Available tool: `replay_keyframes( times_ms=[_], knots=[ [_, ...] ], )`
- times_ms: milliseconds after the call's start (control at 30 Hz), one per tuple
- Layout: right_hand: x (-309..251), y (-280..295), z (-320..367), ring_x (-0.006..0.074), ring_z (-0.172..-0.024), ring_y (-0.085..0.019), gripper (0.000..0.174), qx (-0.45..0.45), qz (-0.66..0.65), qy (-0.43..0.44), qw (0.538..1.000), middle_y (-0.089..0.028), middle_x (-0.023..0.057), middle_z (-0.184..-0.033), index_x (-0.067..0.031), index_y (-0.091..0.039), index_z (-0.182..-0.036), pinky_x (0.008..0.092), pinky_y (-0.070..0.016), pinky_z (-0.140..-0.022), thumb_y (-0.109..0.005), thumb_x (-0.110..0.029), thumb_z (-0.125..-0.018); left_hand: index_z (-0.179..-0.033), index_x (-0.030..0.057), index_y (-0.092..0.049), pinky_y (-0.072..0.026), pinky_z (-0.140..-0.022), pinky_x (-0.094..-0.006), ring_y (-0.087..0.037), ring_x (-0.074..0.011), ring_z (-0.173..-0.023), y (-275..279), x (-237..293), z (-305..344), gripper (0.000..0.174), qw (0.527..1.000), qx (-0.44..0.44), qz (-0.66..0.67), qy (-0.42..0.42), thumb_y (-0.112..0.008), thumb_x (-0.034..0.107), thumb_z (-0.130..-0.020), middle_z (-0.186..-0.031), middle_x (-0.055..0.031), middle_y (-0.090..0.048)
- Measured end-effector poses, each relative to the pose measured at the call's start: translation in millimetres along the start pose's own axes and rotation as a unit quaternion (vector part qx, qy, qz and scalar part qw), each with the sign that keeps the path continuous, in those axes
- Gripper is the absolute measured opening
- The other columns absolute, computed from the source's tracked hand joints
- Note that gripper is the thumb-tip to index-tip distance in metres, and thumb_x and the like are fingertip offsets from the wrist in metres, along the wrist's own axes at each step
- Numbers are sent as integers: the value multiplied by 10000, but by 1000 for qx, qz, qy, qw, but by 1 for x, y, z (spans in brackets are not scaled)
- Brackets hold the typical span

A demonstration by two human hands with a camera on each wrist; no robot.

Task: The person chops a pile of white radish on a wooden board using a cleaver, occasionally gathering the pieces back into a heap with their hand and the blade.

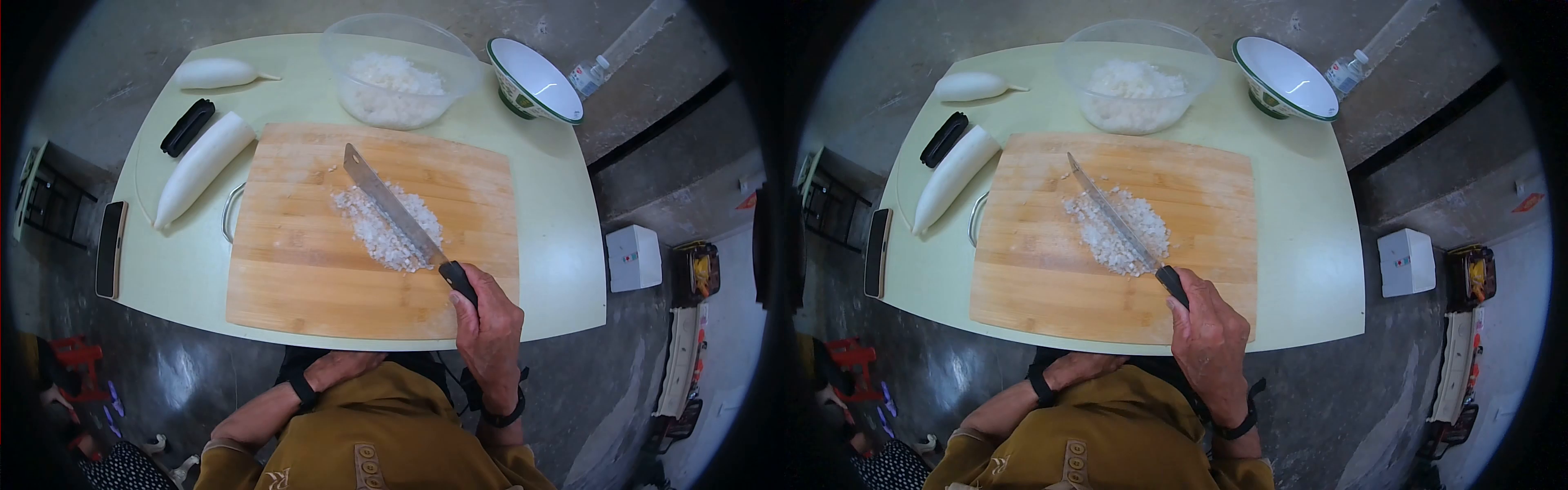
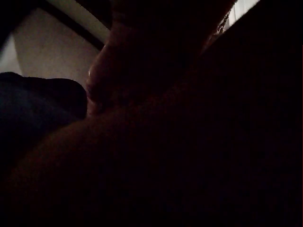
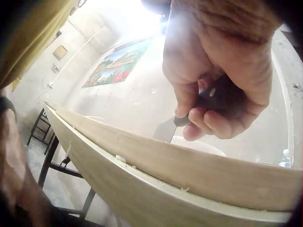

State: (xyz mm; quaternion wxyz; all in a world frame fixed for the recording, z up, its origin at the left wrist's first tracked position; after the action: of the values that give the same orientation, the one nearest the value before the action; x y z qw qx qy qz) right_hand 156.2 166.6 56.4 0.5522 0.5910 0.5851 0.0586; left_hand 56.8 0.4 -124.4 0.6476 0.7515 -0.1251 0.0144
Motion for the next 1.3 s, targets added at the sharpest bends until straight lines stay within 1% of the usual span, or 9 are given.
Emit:
replay_keyframes(
  times_ms=[67, 167, 233, 267, 300, 333, 467, 533, 1300],
  knots=[
    [0, 0, 0, 321, -816, -668, 326, 1, -2, 1, 1000, -661, 155, -945, -10, -600, -1152, 369, -530, -682, -659, 4, -831, -1254, 73, -545, -489, -914, -388, -597, -310, -1048, -15, 0, 2, 323, 973, 4, -211, -90, -491, 223, -973, -1141, -176, -607],
    [1, 0, 0, 325, -821, -668, 322, -3, -8, -4, 1000, -660, 161, -948, -9, -600, -1151, 369, -531, -690, -655, 7, -835, -1308, 88, -506, -490, -934, -367, -586, -290, -1094, -45, -1, 3, 371, 975, 18, 220, 14, -480, 247, -974, -1216, -155, -590],
    [2, 0, 0, 332, -833, -668, 314, 4, -24, -3, 1000, -660, 167, -956, -7, -600, -1149, 370, -533, -697, -648, 9, -840, -1334, 97, -497, -477, -962, -375, -569, -287, -1141, -31, 2, -9, 405, 932, 60, -332, -135, -499, 255, -961, -1258, -130, -581],
    [3, 0, 1, 332, -833, -668, 314, 5, -23, -3, 1000, -660, 167, -956, -7, -600, -1149, 370, -533, -697, -648, 9, -840, -1334, 97, -497, -477, -962, -375, -569, -287, -1141, -16, 3, -17, 405, 931, 61, -332, -136, -499, 255, -961, -1258, -130, -581],
    [3, 0, 0, 334, -841, -669, 309, 2, -23, -4, 1000, -661, 168, -962, -5, -600, -1147, 372, -534, -701, -644, 9, -842, -1312, 94, -519, -472, -965, -386, -570, -291, -1141, -2, 1, -25, 394, 998, -50, -41, -4, -507, 258, -954, -1247, -125, -589],
    [3, 0, 0, 337, -849, -669, 304, 0, -24, -5, 1000, -661, 170, -967, -3, -600, -1145, 373, -535, -704, -641, 10, -844, -1290, 92, -541, -466, -969, -397, -571, -295, -1141, 2, 0, -27, 384, 946, -155, 255, 130, -514, 262, -947, -1236, -121, -597],
    [3, 0, 0, 342, -860, -670, 294, -4, -30, -20, 999, -661, 177, -979, 2, -600, -1143, 373, -537, -711, -633, 5, -851, -1259, 73, -557, -451, -983, -411, -562, -306, -1152, -10, -9, -11, 364, 932, -96, 291, 192, -521, 248, -942, -1238, -144, -590],
    [4, 0, 1, 344, -863, -672, 284, -3, -37, -14, 999, -660, 185, -988, 9, -599, -1143, 368, -540, -720, -629, -5, -861, -1091, 24, -607, -483, -852, -447, -602, -385, -956, -17, -17, 9, 229, 924, 152, 314, 154, -520, 123, -903, -992, -218, -635],
    [-6, 13, -6, 340, -766, -643, 298, -4, 16, 14, 1000, -641, 165, -900, 3, -592, -1142, 377, -514, -655, -614, 11, -845, -1233, 16, -539, -456, -904, -457, -559, -401, -1045, 13, -5, 12, 354, 955, 79, 266, 105, -593, 185, -927, -1144, -224, -594]
  ],
)
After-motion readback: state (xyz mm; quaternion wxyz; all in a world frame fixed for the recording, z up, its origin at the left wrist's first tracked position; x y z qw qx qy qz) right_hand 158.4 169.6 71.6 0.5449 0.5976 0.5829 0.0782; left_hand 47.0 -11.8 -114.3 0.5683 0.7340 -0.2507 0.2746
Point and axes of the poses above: each hand's wrist, its own z-axis away from the middle knuckle, its own y-axis out of the back of the hand, x = y × z, the point moved 1 cm from there along -z, towards the middle knuckle
